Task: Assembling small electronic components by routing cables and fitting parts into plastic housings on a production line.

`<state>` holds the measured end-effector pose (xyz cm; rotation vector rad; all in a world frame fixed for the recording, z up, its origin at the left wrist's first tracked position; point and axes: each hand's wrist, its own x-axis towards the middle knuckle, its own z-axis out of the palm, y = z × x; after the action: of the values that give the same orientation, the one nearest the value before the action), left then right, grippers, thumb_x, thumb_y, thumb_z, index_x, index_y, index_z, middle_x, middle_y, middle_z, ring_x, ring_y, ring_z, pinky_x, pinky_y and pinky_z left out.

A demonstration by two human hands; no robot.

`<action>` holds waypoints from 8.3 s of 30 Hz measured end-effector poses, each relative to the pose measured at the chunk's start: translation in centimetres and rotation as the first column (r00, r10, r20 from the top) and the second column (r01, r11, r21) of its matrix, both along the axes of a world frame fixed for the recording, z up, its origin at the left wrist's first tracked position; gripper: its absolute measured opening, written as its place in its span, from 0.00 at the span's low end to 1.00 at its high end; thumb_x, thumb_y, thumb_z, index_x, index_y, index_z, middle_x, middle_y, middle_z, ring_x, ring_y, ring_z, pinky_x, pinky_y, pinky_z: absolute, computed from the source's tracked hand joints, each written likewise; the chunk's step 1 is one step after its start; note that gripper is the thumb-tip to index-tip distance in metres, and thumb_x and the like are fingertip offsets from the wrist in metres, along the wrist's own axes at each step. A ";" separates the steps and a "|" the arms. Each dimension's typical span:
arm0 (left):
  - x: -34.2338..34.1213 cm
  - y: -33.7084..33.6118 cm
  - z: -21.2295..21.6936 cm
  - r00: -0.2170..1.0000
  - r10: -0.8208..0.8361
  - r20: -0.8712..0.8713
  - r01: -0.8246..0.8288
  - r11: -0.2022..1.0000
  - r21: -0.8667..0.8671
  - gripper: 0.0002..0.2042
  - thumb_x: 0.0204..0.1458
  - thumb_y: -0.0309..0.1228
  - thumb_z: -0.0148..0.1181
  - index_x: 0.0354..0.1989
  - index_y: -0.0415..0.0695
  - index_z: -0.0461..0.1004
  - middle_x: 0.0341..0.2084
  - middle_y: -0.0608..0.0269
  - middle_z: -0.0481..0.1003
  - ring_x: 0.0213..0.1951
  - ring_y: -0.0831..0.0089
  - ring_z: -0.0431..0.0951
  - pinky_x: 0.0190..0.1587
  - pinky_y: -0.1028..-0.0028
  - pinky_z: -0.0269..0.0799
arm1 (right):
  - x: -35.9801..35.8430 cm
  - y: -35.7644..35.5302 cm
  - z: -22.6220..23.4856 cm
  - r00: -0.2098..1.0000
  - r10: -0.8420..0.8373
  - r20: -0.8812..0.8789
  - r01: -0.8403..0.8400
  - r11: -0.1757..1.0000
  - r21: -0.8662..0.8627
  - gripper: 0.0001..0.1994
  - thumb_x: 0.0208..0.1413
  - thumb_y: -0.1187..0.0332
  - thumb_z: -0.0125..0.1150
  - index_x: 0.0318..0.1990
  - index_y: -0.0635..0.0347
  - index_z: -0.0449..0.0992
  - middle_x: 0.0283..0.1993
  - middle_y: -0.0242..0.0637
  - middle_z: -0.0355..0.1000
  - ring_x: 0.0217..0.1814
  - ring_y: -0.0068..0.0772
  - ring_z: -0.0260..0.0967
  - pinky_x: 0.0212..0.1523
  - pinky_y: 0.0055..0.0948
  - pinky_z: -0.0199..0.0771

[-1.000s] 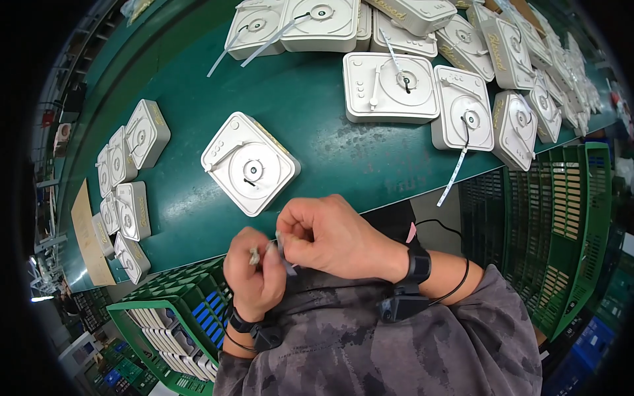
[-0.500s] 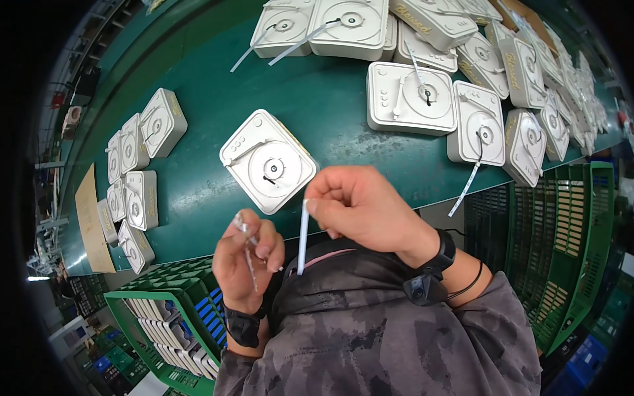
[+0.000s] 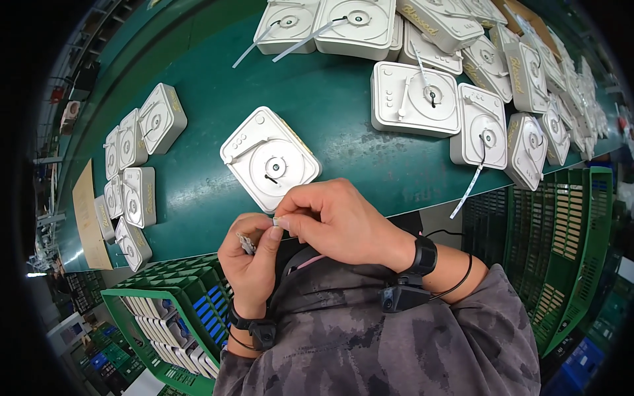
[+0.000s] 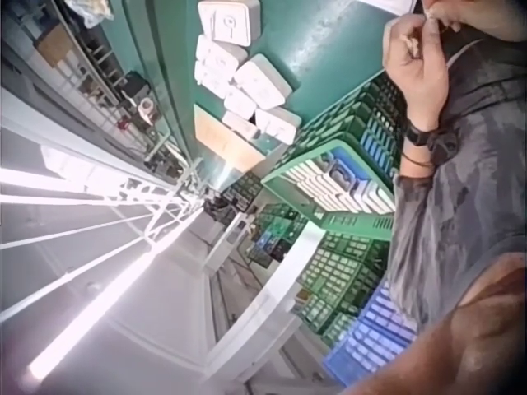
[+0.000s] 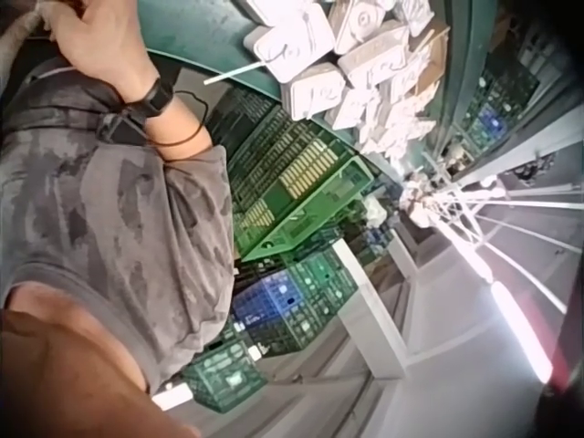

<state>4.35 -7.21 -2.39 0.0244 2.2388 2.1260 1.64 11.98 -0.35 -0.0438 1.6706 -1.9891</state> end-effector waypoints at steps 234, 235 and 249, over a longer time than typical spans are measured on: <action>-5.2 -1.4 2.6 0.876 -0.241 0.417 0.267 0.964 -0.005 0.08 0.63 0.26 0.59 0.41 0.33 0.80 0.28 0.72 0.75 0.31 0.86 0.69 0.34 0.81 0.65 | -3.3 -0.5 -1.5 0.611 0.228 -0.758 0.292 0.825 0.484 0.05 0.48 0.76 0.60 0.34 0.60 0.74 0.41 0.37 0.68 0.47 0.44 0.63 0.46 0.38 0.64; -5.1 -1.4 2.6 0.887 -0.231 0.401 0.261 0.965 -0.021 0.08 0.63 0.27 0.59 0.41 0.33 0.80 0.28 0.72 0.76 0.32 0.86 0.69 0.34 0.81 0.65 | -3.3 -0.5 -1.5 0.611 0.237 -0.756 0.288 0.823 0.490 0.05 0.48 0.76 0.60 0.34 0.61 0.73 0.40 0.37 0.68 0.46 0.44 0.63 0.46 0.38 0.63; -4.1 -0.8 1.2 0.971 -0.234 0.052 0.236 0.891 -0.389 0.04 0.57 0.20 0.61 0.39 0.34 0.78 0.28 0.53 0.76 0.29 0.66 0.76 0.33 0.73 0.70 | -3.3 -0.1 -2.1 0.576 0.246 -0.780 0.282 0.835 0.472 0.05 0.48 0.73 0.62 0.32 0.60 0.73 0.39 0.35 0.68 0.46 0.42 0.63 0.45 0.37 0.64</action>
<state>0.24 -8.00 -1.19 0.2602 2.4699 1.5289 -1.61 11.89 -2.45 -0.8831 2.8008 -1.4319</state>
